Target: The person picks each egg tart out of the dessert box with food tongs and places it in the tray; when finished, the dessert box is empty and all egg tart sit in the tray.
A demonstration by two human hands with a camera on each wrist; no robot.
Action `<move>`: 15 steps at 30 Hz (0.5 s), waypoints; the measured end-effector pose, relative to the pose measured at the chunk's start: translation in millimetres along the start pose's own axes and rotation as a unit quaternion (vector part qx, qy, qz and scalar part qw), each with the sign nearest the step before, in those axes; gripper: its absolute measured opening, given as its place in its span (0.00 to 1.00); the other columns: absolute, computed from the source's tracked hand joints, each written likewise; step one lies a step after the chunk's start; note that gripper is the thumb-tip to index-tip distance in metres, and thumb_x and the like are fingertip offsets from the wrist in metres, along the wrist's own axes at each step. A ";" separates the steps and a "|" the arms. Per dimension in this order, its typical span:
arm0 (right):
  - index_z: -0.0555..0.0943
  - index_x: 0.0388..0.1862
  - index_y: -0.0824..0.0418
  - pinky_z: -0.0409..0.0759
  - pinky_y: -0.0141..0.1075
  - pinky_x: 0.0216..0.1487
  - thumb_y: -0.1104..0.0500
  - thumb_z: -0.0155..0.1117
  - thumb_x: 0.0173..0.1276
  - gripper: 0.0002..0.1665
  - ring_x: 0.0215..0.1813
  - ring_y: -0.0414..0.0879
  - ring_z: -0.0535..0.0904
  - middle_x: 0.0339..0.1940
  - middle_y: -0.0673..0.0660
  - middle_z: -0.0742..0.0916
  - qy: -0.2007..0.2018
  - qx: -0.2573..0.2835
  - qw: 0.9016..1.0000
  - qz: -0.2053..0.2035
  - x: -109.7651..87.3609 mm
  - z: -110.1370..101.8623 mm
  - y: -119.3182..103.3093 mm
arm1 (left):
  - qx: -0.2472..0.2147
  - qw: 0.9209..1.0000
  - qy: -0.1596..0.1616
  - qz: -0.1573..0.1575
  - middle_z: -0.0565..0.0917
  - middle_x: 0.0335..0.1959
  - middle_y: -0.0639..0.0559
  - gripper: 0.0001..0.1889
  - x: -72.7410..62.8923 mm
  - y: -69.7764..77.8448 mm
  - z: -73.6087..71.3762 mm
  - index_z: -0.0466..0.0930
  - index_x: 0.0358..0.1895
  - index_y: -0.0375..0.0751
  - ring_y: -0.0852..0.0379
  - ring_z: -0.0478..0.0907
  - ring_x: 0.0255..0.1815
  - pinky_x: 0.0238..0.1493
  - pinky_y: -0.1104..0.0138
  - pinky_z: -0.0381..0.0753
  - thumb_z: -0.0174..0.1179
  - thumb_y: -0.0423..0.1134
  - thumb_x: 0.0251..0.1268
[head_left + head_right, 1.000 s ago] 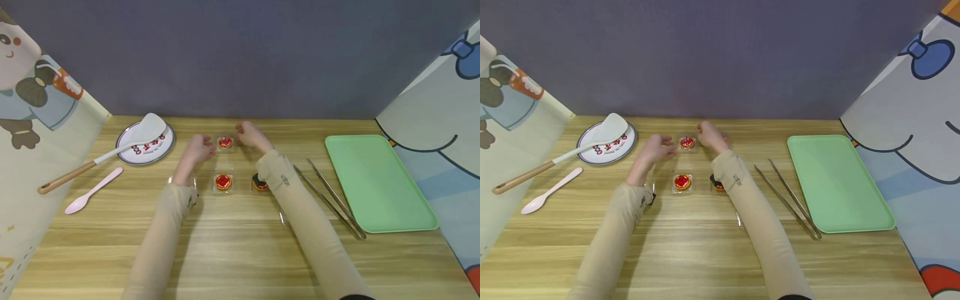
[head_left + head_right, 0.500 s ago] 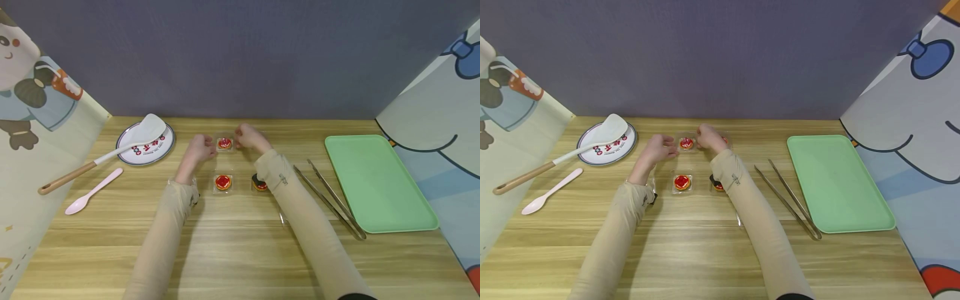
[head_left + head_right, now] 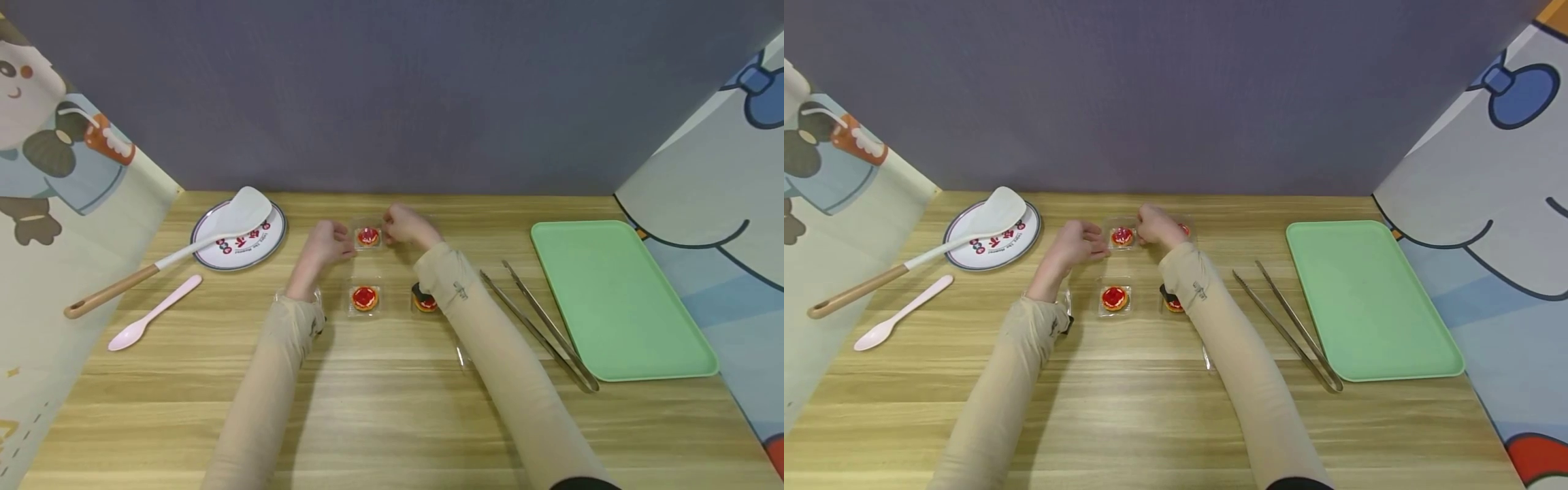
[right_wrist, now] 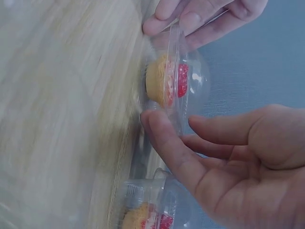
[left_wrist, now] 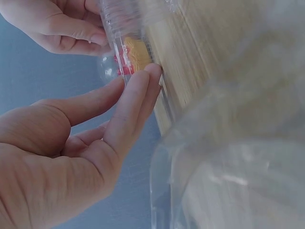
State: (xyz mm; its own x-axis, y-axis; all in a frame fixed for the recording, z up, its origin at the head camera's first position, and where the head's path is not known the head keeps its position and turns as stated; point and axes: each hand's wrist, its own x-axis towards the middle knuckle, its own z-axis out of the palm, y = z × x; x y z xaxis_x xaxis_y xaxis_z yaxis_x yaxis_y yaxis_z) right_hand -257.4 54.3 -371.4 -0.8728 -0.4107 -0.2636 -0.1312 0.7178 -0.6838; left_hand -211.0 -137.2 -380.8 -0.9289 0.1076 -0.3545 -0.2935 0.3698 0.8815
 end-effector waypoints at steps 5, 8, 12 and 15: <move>0.82 0.41 0.75 0.75 0.31 0.32 0.72 0.53 0.79 0.11 0.29 0.47 0.78 0.27 0.60 0.84 -0.002 -0.009 1.000 -0.001 1.1 0.9 -0.2 | 0.002 1.000 -0.004 0.000 0.77 0.66 0.23 0.25 2.1 -1.7 -1.9 0.65 0.72 0.16 0.30 0.82 0.63 0.62 0.59 0.88 0.56 0.18 0.75; 0.83 0.46 0.77 0.80 0.32 0.36 0.72 0.54 0.79 0.11 0.31 0.47 0.79 0.29 0.60 0.85 0.001 -0.012 1.000 0.002 2.1 0.8 -0.3 | 0.018 1.000 0.001 0.007 0.78 0.65 0.23 0.24 2.5 -1.8 -2.4 0.67 0.70 0.16 0.30 0.82 0.62 0.62 0.58 0.88 0.56 0.19 0.75; 0.82 0.56 0.79 0.87 0.38 0.49 0.72 0.55 0.79 0.15 0.34 0.48 0.82 0.34 0.63 0.88 0.000 -0.006 1.000 0.008 2.8 -0.7 -1.0 | 0.057 0.998 0.012 0.024 0.81 0.61 0.23 0.22 1.5 -0.7 -2.2 0.71 0.67 0.16 0.31 0.84 0.60 0.59 0.57 0.89 0.59 0.19 0.72; 0.82 0.58 0.80 0.88 0.40 0.54 0.74 0.55 0.77 0.16 0.35 0.48 0.83 0.36 0.64 0.88 -0.001 0.000 1.000 0.011 3.3 -1.7 -0.9 | 0.087 0.995 0.020 0.036 0.84 0.59 0.24 0.21 1.0 -0.4 -2.1 0.74 0.65 0.17 0.32 0.85 0.58 0.58 0.58 0.90 0.61 0.19 0.70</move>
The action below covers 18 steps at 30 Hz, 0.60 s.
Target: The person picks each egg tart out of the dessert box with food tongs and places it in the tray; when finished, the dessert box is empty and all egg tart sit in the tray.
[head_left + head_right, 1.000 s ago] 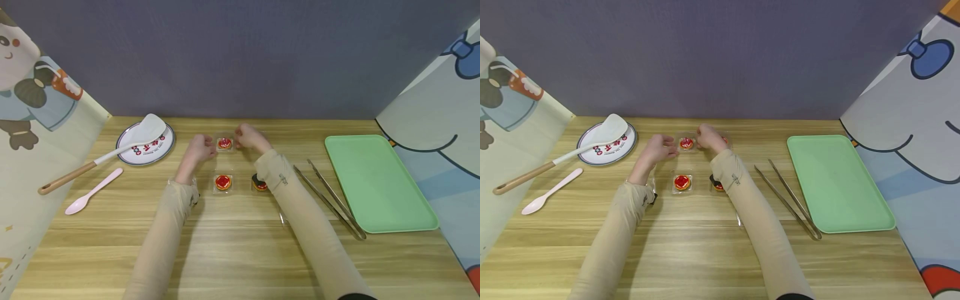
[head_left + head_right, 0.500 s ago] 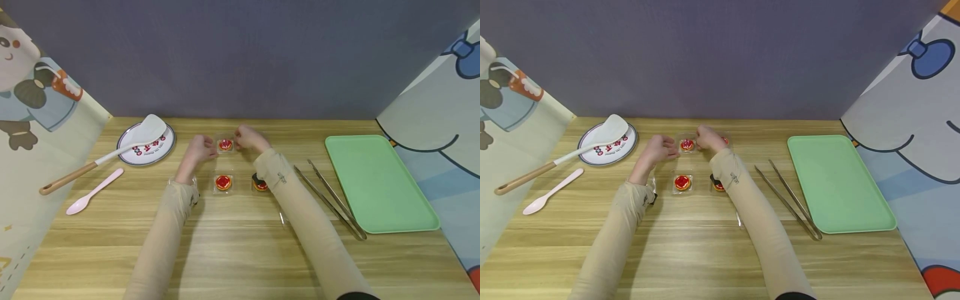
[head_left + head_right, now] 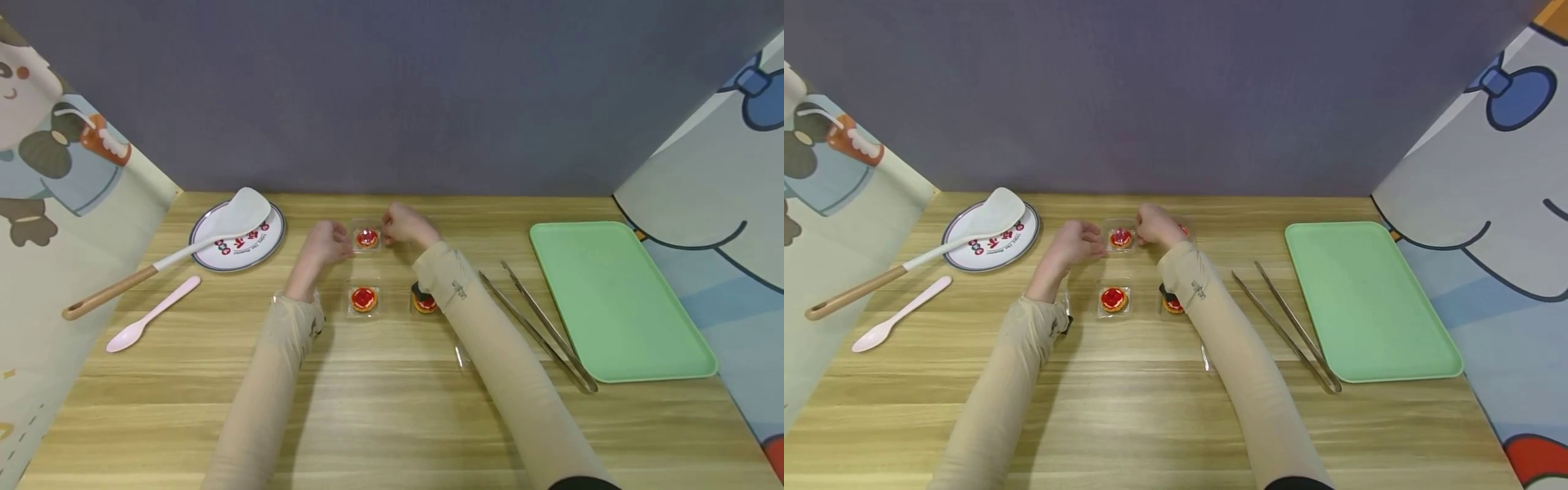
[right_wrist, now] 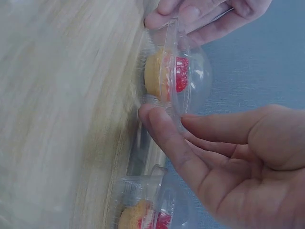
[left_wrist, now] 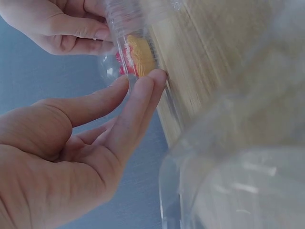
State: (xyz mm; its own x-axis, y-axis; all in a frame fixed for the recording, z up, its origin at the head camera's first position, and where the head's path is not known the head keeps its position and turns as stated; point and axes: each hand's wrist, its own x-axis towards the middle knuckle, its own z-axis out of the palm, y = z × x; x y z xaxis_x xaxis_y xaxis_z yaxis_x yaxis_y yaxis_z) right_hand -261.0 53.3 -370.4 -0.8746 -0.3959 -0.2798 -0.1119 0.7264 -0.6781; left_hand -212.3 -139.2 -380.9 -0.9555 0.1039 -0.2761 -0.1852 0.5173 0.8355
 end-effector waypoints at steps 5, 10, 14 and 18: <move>0.81 0.57 0.80 0.88 0.41 0.55 0.75 0.54 0.75 0.16 0.36 0.49 0.84 0.36 0.63 0.88 0.003 0.003 1.000 0.002 -0.2 0.0 -0.2 | 0.040 0.999 0.005 0.017 0.85 0.58 0.27 0.22 -1.2 0.7 -0.1 0.75 0.65 0.18 0.35 0.85 0.58 0.60 0.57 0.89 0.64 0.22 0.69; 0.79 0.59 0.80 0.88 0.41 0.58 0.75 0.55 0.75 0.17 0.37 0.49 0.84 0.38 0.65 0.88 0.006 0.000 1.000 0.004 -0.6 0.1 -1.1 | 0.069 0.997 0.007 0.030 0.86 0.58 0.28 0.23 -1.6 0.5 -1.0 0.76 0.65 0.19 0.35 0.85 0.60 0.65 0.53 0.86 0.66 0.24 0.69; 0.79 0.59 0.81 0.89 0.40 0.54 0.75 0.55 0.75 0.17 0.36 0.50 0.85 0.39 0.66 0.89 0.006 0.005 1.000 0.004 -0.8 0.0 -1.2 | 0.074 0.997 0.007 0.033 0.86 0.58 0.29 0.24 -1.0 -1.3 -1.7 0.75 0.66 0.20 0.35 0.84 0.60 0.66 0.52 0.84 0.66 0.24 0.68; 0.79 0.60 0.81 0.90 0.39 0.54 0.76 0.54 0.74 0.19 0.38 0.52 0.88 0.42 0.69 0.90 0.004 0.016 1.000 0.003 -0.7 -0.1 -0.8 | 0.072 0.997 0.007 0.033 0.86 0.59 0.29 0.25 0.2 -3.3 -2.5 0.75 0.66 0.20 0.35 0.84 0.60 0.67 0.52 0.83 0.66 0.24 0.67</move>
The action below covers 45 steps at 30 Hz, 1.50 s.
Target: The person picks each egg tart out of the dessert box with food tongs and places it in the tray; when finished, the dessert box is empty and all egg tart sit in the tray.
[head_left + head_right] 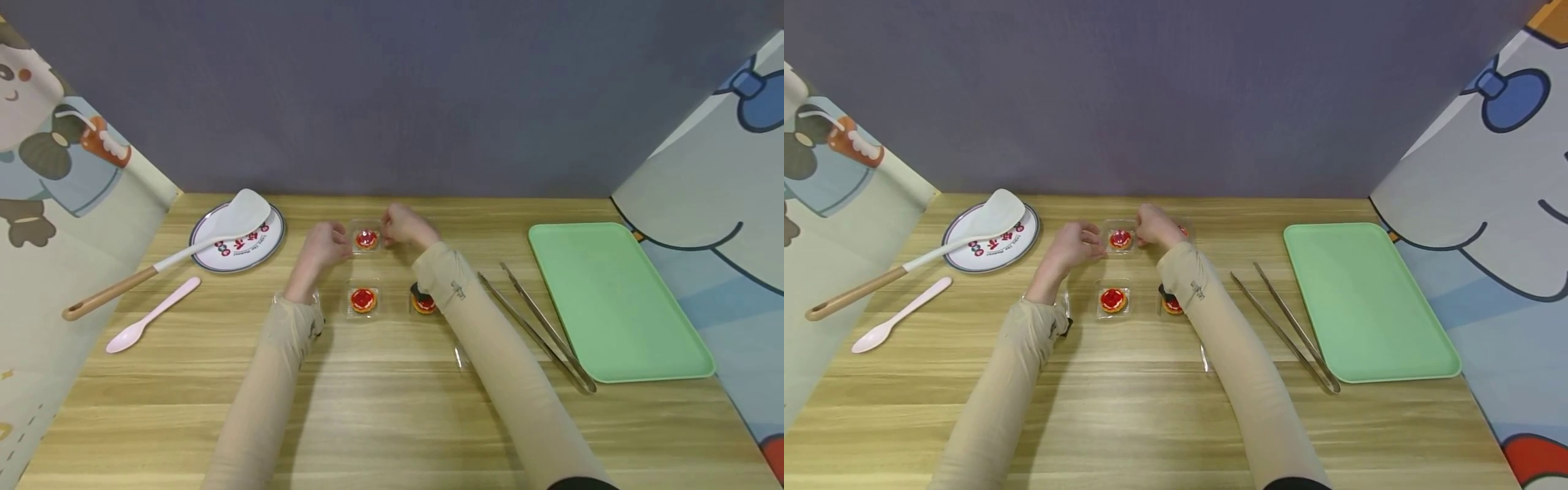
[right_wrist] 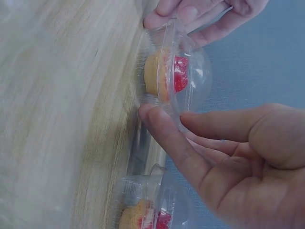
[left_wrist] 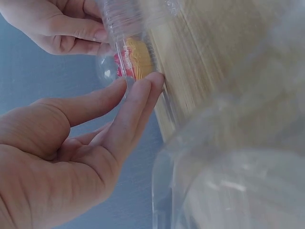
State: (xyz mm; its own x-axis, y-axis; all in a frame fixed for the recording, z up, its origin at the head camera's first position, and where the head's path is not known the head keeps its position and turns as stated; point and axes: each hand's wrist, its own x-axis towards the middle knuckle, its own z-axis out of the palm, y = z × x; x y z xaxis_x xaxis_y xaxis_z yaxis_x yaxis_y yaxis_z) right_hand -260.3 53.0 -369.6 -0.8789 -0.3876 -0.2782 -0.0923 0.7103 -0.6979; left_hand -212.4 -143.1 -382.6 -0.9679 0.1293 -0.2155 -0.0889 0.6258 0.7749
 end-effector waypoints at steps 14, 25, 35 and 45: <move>0.76 0.65 0.81 0.90 0.42 0.56 0.78 0.54 0.72 0.23 0.40 0.53 0.87 0.47 0.71 0.89 0.000 0.020 1.000 0.013 1.0 1.3 -0.1 | -0.002 1.000 -0.004 -0.001 0.85 0.59 0.29 0.26 0.2 -1.1 -1.3 0.74 0.68 0.22 0.35 0.84 0.61 0.68 0.51 0.82 0.65 0.24 0.67; 0.80 0.58 0.79 0.91 0.35 0.46 0.77 0.56 0.69 0.19 0.34 0.48 0.87 0.37 0.64 0.90 -0.007 0.012 1.000 0.014 16.2 2.6 10.3 | -0.007 1.000 -0.002 -0.011 0.86 0.59 0.30 0.27 -0.7 -2.9 -2.0 0.75 0.68 0.25 0.35 0.84 0.59 0.66 0.50 0.83 0.65 0.24 0.65; 0.77 0.64 0.81 0.90 0.41 0.56 0.79 0.52 0.71 0.23 0.41 0.54 0.88 0.45 0.71 0.89 0.000 0.020 1.000 0.022 -0.1 1.5 -1.0 | -0.026 1.000 0.000 -0.015 0.86 0.58 0.30 0.27 -0.9 -1.1 -1.3 0.76 0.66 0.26 0.35 0.84 0.58 0.65 0.50 0.83 0.66 0.24 0.63; 0.74 0.67 0.82 0.90 0.40 0.54 0.80 0.52 0.71 0.26 0.37 0.50 0.85 0.47 0.72 0.88 -0.001 0.027 0.999 0.022 1.5 0.9 -1.2 | -0.034 0.999 0.000 -0.018 0.86 0.58 0.30 0.28 1.0 -1.1 -0.9 0.74 0.67 0.26 0.35 0.85 0.58 0.66 0.50 0.83 0.67 0.23 0.63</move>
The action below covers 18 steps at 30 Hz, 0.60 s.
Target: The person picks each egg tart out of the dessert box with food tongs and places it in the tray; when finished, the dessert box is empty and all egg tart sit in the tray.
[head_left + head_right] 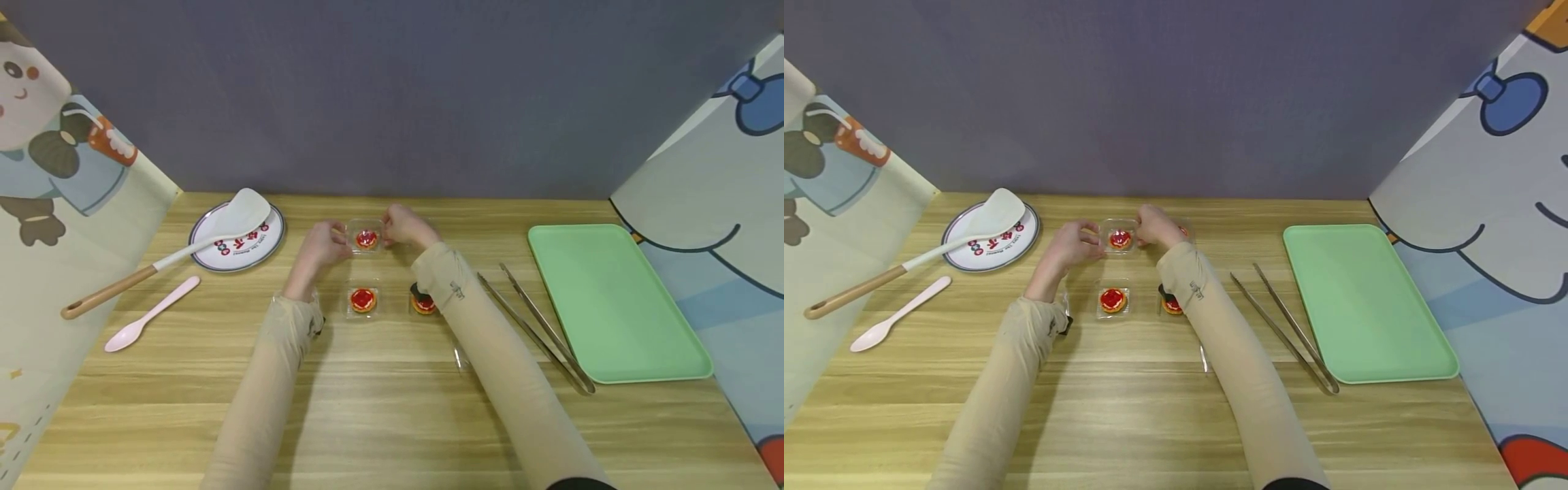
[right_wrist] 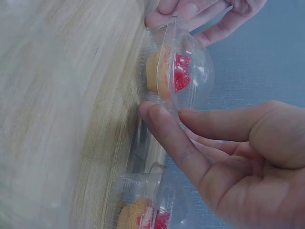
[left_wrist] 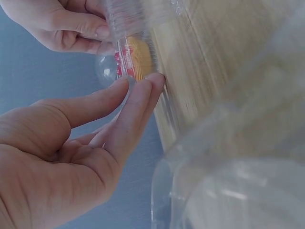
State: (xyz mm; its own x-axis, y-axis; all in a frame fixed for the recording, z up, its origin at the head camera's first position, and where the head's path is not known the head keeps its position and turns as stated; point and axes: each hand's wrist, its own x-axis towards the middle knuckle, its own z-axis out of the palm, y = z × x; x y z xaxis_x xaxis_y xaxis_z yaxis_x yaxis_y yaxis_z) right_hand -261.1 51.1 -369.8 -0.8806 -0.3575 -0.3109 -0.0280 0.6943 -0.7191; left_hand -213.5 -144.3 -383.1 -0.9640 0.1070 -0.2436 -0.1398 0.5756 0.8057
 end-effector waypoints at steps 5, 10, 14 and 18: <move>0.74 0.67 0.82 0.90 0.41 0.54 0.81 0.53 0.69 0.26 0.38 0.51 0.86 0.45 0.71 0.88 0.004 0.000 1.000 -0.002 -0.1 0.3 -0.7 | -0.007 1.000 0.001 -0.001 0.86 0.58 0.30 0.29 0.6 -0.1 -0.5 0.74 0.68 0.27 0.35 0.85 0.58 0.66 0.49 0.83 0.69 0.21 0.62; 0.73 0.69 0.80 0.90 0.41 0.54 0.80 0.54 0.70 0.28 0.37 0.50 0.84 0.39 0.66 0.87 0.006 0.001 1.000 0.003 0.3 0.8 -0.9 | -0.018 1.000 0.002 -0.006 0.86 0.58 0.31 0.30 -0.8 -0.6 -0.7 0.75 0.67 0.28 0.35 0.85 0.56 0.64 0.50 0.84 0.69 0.21 0.60; 0.73 0.70 0.80 0.90 0.41 0.55 0.79 0.55 0.72 0.27 0.37 0.49 0.84 0.40 0.66 0.87 0.004 -0.008 1.000 0.008 1.4 1.2 -2.0 | -0.029 1.000 0.002 -0.012 0.86 0.58 0.30 0.29 -2.8 -0.4 -0.8 0.74 0.68 0.27 0.35 0.84 0.57 0.64 0.50 0.85 0.68 0.22 0.62; 0.73 0.70 0.80 0.89 0.40 0.58 0.78 0.55 0.72 0.27 0.40 0.51 0.87 0.45 0.67 0.88 -0.002 -0.043 0.999 0.002 6.3 1.0 -1.8 | -0.034 0.999 0.001 -0.012 0.85 0.60 0.29 0.27 -3.1 -0.2 -1.3 0.73 0.68 0.24 0.34 0.84 0.59 0.65 0.51 0.85 0.66 0.23 0.66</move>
State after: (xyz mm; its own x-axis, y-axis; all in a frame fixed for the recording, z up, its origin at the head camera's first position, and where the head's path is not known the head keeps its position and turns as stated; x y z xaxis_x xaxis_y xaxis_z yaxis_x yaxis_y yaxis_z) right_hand -266.2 46.9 -371.1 -0.8791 -0.3562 -0.3167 -0.0647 0.7475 -0.6611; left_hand -210.7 -145.8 -381.8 -0.9606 0.0911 -0.2624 -0.1783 0.5222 0.8340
